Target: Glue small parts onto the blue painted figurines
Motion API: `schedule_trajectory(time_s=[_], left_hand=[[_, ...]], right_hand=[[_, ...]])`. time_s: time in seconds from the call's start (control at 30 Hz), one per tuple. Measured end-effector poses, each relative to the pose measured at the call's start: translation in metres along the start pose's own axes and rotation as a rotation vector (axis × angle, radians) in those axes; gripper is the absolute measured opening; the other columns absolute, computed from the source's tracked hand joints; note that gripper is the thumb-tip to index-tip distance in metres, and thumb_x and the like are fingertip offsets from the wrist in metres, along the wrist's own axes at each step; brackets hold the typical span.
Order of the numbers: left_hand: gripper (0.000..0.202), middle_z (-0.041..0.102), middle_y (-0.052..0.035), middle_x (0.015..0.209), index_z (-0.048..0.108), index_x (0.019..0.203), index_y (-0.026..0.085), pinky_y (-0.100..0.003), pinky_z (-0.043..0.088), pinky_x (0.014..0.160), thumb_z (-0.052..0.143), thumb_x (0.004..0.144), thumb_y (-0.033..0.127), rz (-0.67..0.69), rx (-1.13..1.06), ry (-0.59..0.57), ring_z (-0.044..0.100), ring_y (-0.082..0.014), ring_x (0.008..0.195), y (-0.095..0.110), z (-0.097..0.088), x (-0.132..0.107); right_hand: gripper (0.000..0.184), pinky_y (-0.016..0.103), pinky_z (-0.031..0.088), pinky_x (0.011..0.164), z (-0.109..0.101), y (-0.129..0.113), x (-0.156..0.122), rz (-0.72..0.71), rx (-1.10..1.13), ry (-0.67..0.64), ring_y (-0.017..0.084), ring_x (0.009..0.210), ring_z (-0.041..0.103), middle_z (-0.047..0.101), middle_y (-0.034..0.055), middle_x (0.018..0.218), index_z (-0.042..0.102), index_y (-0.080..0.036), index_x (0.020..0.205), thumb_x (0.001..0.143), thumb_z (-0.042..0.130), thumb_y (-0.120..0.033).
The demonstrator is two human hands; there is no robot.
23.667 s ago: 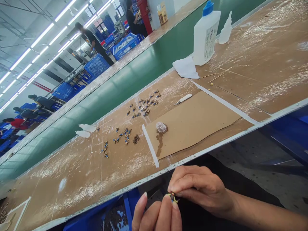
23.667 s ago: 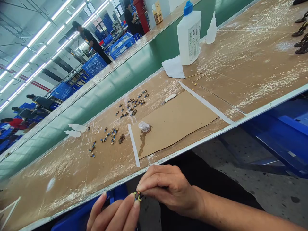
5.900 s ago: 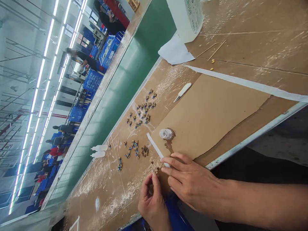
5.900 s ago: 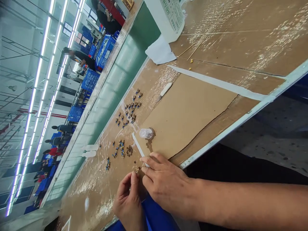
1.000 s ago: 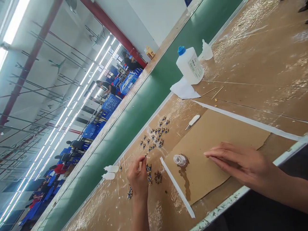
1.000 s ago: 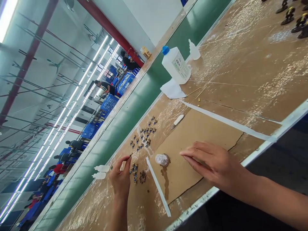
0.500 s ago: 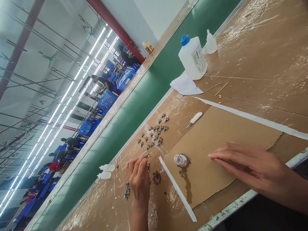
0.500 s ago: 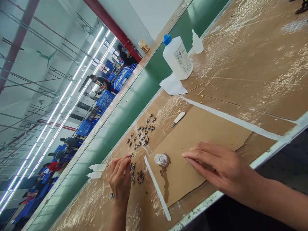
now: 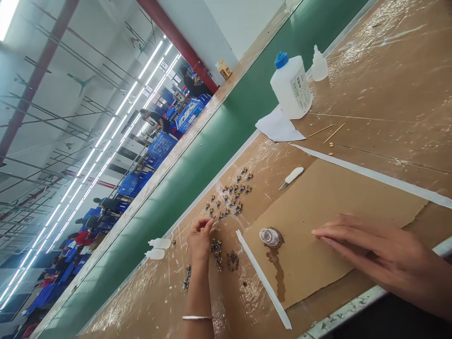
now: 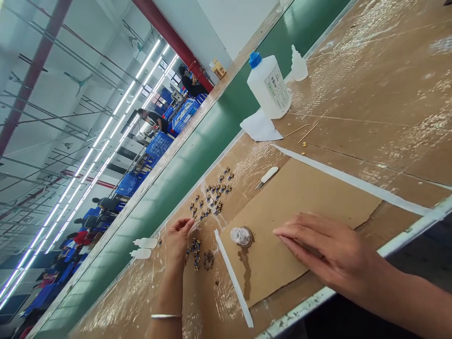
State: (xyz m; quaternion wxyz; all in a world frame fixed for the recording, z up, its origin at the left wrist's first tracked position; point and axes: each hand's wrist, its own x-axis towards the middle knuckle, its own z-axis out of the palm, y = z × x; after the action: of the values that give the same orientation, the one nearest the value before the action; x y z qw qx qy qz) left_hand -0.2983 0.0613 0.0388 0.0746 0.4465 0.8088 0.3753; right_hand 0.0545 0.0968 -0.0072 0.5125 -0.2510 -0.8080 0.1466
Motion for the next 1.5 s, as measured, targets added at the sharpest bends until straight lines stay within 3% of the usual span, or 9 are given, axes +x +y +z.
schedule_trajectory(time_s=[0.13,0.3,0.4,0.57,0.67,0.8,1.13,1.5], left_hand=[[0.026,0.053,0.0053,0.052,0.063,0.074,0.013,-0.022,0.038,0.047,0.068,0.074,0.038,-0.116,-0.02,-0.056,0.047,-0.0072,0.044,-0.008,0.007,0.013],[0.026,0.057,0.0039,0.056,0.067,0.076,0.014,-0.024,0.04,0.053,0.068,0.072,0.04,-0.103,0.022,-0.022,0.049,-0.0088,0.049,-0.006,0.0,0.009],[0.022,0.062,0.0007,0.065,0.071,0.07,0.018,-0.025,0.041,0.063,0.071,0.066,0.04,-0.012,0.081,0.017,0.054,-0.0124,0.062,0.003,-0.015,-0.018],[0.017,0.067,-0.002,0.08,0.072,0.075,0.024,-0.029,0.043,0.074,0.065,0.074,0.04,0.078,0.165,-0.043,0.059,-0.0165,0.076,0.011,-0.035,-0.093],[0.016,0.068,-0.0025,0.084,0.072,0.078,0.026,-0.031,0.044,0.08,0.063,0.077,0.038,0.088,0.2,-0.065,0.061,-0.0182,0.082,0.007,-0.039,-0.129],[0.015,0.068,-0.0013,0.085,0.071,0.081,0.026,-0.031,0.044,0.078,0.06,0.08,0.037,0.092,0.23,-0.081,0.062,-0.0177,0.083,0.0,-0.035,-0.155],[0.014,0.067,-0.0014,0.086,0.07,0.087,0.025,-0.034,0.039,0.08,0.06,0.081,0.034,0.156,0.279,-0.036,0.06,-0.0183,0.082,0.004,-0.008,-0.165],[0.016,0.065,-0.002,0.086,0.07,0.086,0.025,-0.031,0.043,0.079,0.056,0.085,0.034,0.157,0.189,-0.169,0.059,-0.0168,0.084,-0.003,-0.016,-0.159]], right_hand=[[0.016,0.021,0.05,0.076,0.001,0.0,-0.001,0.024,-0.017,0.033,0.011,0.079,0.064,0.066,0.0002,0.086,0.058,-0.022,0.101,0.091,0.045,-0.022],[0.017,0.022,0.048,0.083,0.002,0.003,-0.006,0.021,-0.027,0.001,0.011,0.085,0.064,0.066,-0.0007,0.092,0.058,-0.022,0.104,0.091,0.048,-0.023],[0.016,0.021,0.048,0.081,0.002,0.002,-0.007,0.02,-0.02,0.013,0.011,0.083,0.063,0.066,-0.0007,0.09,0.058,-0.022,0.103,0.09,0.049,-0.022],[0.014,0.021,0.048,0.077,0.002,0.0,-0.005,0.039,0.025,0.006,0.01,0.079,0.062,0.065,-0.0005,0.088,0.058,-0.02,0.101,0.089,0.051,-0.02],[0.014,0.021,0.048,0.074,0.002,-0.001,-0.006,0.045,0.033,0.008,0.01,0.077,0.062,0.065,-0.0008,0.087,0.058,-0.021,0.101,0.088,0.053,-0.019],[0.014,0.021,0.047,0.072,0.003,0.0,-0.007,0.072,0.044,-0.012,0.009,0.077,0.061,0.065,-0.0007,0.088,0.059,-0.021,0.101,0.087,0.055,-0.019],[0.014,0.021,0.048,0.074,0.004,0.001,-0.007,0.059,0.029,-0.001,0.009,0.078,0.062,0.065,-0.0008,0.087,0.059,-0.021,0.101,0.088,0.054,-0.018],[0.014,0.023,0.049,0.073,0.004,0.001,-0.009,0.093,0.02,-0.01,0.011,0.078,0.062,0.066,-0.0005,0.088,0.061,-0.022,0.1,0.088,0.054,-0.021]])
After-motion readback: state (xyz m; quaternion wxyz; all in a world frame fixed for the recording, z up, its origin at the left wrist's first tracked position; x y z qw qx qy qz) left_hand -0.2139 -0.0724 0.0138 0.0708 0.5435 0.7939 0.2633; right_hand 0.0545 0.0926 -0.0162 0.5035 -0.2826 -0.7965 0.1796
